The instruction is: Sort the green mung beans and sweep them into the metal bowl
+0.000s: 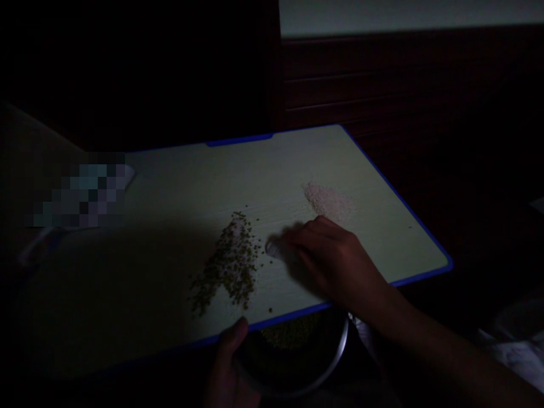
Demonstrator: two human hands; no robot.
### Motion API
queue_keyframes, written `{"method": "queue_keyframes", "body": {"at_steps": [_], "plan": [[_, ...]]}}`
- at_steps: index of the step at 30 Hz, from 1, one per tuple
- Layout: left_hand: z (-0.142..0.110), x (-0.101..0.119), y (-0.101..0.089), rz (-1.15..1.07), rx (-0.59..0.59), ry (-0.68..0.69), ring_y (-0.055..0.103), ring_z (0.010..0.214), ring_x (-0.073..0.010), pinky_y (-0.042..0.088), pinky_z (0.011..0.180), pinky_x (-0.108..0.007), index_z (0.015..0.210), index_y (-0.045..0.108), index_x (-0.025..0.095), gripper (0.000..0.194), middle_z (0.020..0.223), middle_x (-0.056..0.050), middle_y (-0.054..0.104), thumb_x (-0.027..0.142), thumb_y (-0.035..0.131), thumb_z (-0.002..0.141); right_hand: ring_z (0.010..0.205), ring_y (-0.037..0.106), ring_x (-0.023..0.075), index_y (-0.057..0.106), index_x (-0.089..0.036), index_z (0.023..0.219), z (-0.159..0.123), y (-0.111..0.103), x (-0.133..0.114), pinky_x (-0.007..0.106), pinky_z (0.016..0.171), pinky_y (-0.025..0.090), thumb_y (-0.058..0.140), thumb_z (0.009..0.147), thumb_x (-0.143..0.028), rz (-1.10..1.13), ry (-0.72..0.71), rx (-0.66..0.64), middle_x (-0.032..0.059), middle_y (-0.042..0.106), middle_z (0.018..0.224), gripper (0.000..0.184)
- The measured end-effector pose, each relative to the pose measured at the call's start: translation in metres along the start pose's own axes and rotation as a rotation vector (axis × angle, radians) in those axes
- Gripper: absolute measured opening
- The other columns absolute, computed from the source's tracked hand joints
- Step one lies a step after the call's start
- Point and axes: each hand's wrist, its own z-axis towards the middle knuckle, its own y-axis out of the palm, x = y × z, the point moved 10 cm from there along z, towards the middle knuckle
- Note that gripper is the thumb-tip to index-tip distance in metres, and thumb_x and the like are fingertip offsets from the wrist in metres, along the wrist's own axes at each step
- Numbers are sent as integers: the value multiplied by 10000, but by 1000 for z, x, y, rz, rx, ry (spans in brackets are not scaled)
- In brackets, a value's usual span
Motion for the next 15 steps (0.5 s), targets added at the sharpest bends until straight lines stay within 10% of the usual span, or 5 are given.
{"method": "queue_keyframes", "body": {"at_steps": [15], "plan": [[-6, 4, 0, 23, 179, 17, 703, 1248, -382, 540, 1078, -472, 891, 828, 273, 139, 931, -62, 866, 384, 751, 857, 851, 678, 212, 773, -114, 1105, 18, 7, 0, 328, 733, 530, 553, 1023, -139, -9, -65, 15, 109, 765, 918, 236]]}}
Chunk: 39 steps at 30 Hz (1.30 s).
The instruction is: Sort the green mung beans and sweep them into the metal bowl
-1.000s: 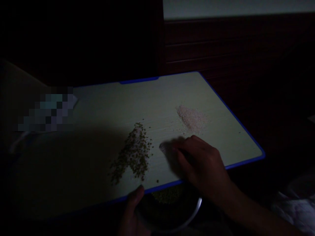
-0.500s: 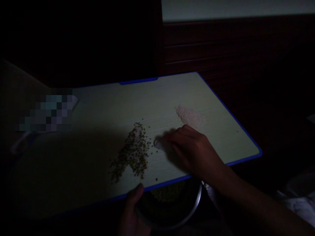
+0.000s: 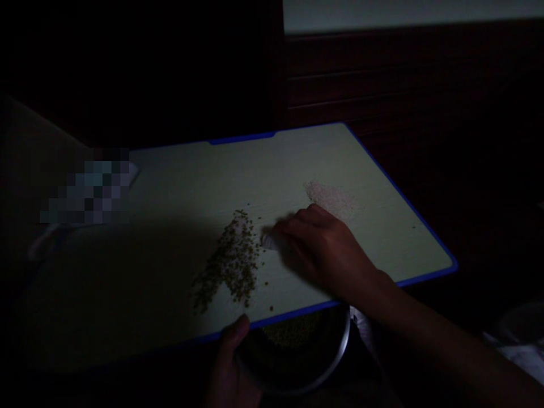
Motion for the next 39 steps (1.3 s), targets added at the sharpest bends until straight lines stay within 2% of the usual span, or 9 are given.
{"method": "queue_keyframes", "body": {"at_steps": [6, 12, 19, 26, 34, 39], "plan": [[0, -2, -6, -9, 43, -7, 718, 1226, -376, 526, 1093, -469, 923, 826, 262, 142, 958, -50, 871, 358, 766, 837, 942, 681, 219, 769, -136, 1133, -5, -2, 0, 339, 805, 551, 561, 1027, -147, 101, -11, -45, 116, 781, 1008, 234], [2, -4, -9, -3, 41, -30, 717, 1232, -384, 520, 1099, -466, 929, 830, 265, 151, 960, -48, 874, 366, 765, 837, 911, 655, 226, 766, -122, 1123, -1, 1, -4, 343, 785, 540, 540, 1034, -132, 55, -3, -23, 117, 756, 960, 243], [2, -6, -8, -15, 22, -31, 708, 1255, -391, 542, 1080, -502, 980, 836, 274, 183, 994, -74, 871, 363, 772, 833, 936, 646, 220, 752, -126, 1130, -3, 9, -9, 362, 819, 532, 531, 1028, -116, 122, -44, -122, 102, 775, 991, 243], [3, -7, -6, -21, -1, -50, 706, 1247, -397, 561, 1056, -493, 913, 828, 272, 156, 939, -73, 867, 394, 783, 827, 960, 648, 189, 741, -139, 1128, -10, 5, -12, 331, 844, 534, 551, 1039, -113, 156, -28, -82, 80, 782, 1015, 211], [0, -7, -2, -72, -16, -54, 712, 1246, -368, 534, 1096, -475, 987, 831, 262, 174, 1029, -54, 871, 359, 789, 849, 941, 634, 198, 751, -147, 1128, -19, 10, -15, 332, 794, 527, 546, 1038, -108, 244, -28, -147, 88, 755, 959, 227], [0, -12, 1, -115, -23, -110, 693, 1291, -380, 478, 1161, -517, 1010, 847, 231, 203, 1092, -88, 868, 358, 792, 862, 884, 622, 196, 745, -162, 1146, -24, 8, -24, 337, 764, 515, 546, 1031, -104, 258, -42, -158, 76, 741, 910, 237]]}}
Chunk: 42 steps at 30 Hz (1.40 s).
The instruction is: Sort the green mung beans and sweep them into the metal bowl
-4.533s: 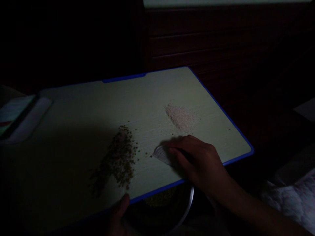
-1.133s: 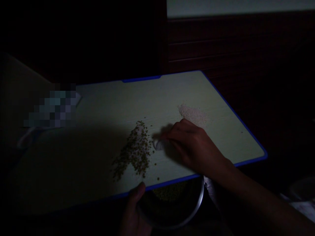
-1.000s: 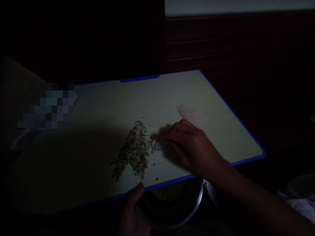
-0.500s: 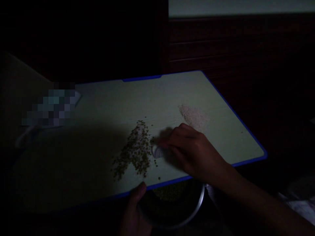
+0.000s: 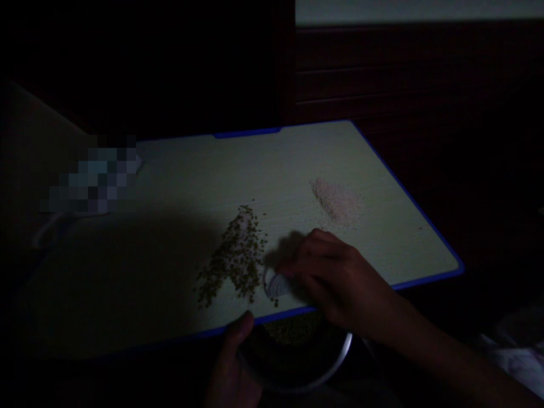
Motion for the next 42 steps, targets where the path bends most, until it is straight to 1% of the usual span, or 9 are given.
{"method": "queue_keyframes", "body": {"at_steps": [5, 9, 15, 18, 22, 26, 34, 37, 42], "plan": [[-3, -5, 10, -84, -6, -48, 687, 1307, -369, 429, 1209, -535, 995, 857, 200, 201, 1143, -113, 859, 310, 842, 827, 886, 618, 193, 738, -154, 1089, -5, 5, 0, 341, 762, 504, 550, 1041, -122, 36, 38, -3, 77, 734, 925, 196], [-5, -4, 12, -88, 33, -43, 723, 1247, -360, 456, 1188, -522, 971, 854, 169, 239, 1071, -118, 870, 325, 875, 791, 894, 621, 194, 729, -170, 1087, -14, 8, 1, 347, 758, 510, 534, 1054, -139, 68, 54, -26, 71, 733, 936, 199], [-8, 3, 17, -56, 34, 12, 710, 1265, -374, 463, 1186, -494, 952, 856, 160, 238, 1019, -114, 874, 317, 888, 777, 884, 632, 183, 729, -172, 1111, -12, -5, 5, 317, 735, 532, 554, 1034, -109, -38, 78, 88, 77, 744, 940, 201], [-7, 3, 15, -61, 28, 22, 672, 1326, -373, 452, 1197, -519, 1114, 834, 185, 329, 1120, -106, 863, 296, 863, 806, 894, 635, 189, 730, -155, 1102, -6, -5, 7, 331, 758, 538, 547, 1029, -93, -85, 60, 120, 90, 744, 942, 207], [-4, 1, 9, -97, 29, 13, 668, 1333, -375, 443, 1204, -540, 1384, 714, 230, 584, 1244, -100, 833, 290, 855, 820, 922, 641, 208, 731, -166, 1122, -1, 4, 7, 357, 769, 541, 543, 1029, -106, -23, 13, 53, 89, 760, 970, 218], [-5, -1, 8, -135, 27, -2, 665, 1338, -370, 449, 1201, -532, 1461, 655, 237, 651, 1269, -109, 823, 273, 842, 838, 914, 658, 204, 737, -183, 1127, -1, 3, 5, 350, 762, 539, 544, 1019, -95, 15, 16, 46, 78, 780, 994, 238], [-6, 0, 10, -122, 10, 0, 653, 1353, -368, 409, 1232, -531, 1401, 709, 220, 572, 1284, -112, 817, 260, 829, 843, 877, 627, 204, 744, -180, 1113, -4, 11, -2, 349, 746, 509, 548, 1024, -116, 64, 18, 9, 80, 747, 933, 224], [-6, 2, 3, -160, 27, 18, 645, 1365, -360, 410, 1232, -519, 1340, 747, 232, 531, 1278, -101, 821, 245, 857, 821, 902, 629, 204, 736, -188, 1141, -12, 9, -6, 350, 761, 518, 539, 1017, -95, 81, 21, 12, 77, 748, 968, 251], [-7, -2, -14, -174, 117, -72, 656, 1346, -377, 451, 1203, -539, 1278, 779, 202, 472, 1208, -123, 842, 201, 862, 814, 910, 638, 221, 721, -247, 1207, -29, 5, -10, 360, 718, 529, 552, 974, -62, 42, 33, 93, 56, 730, 961, 342]]}}
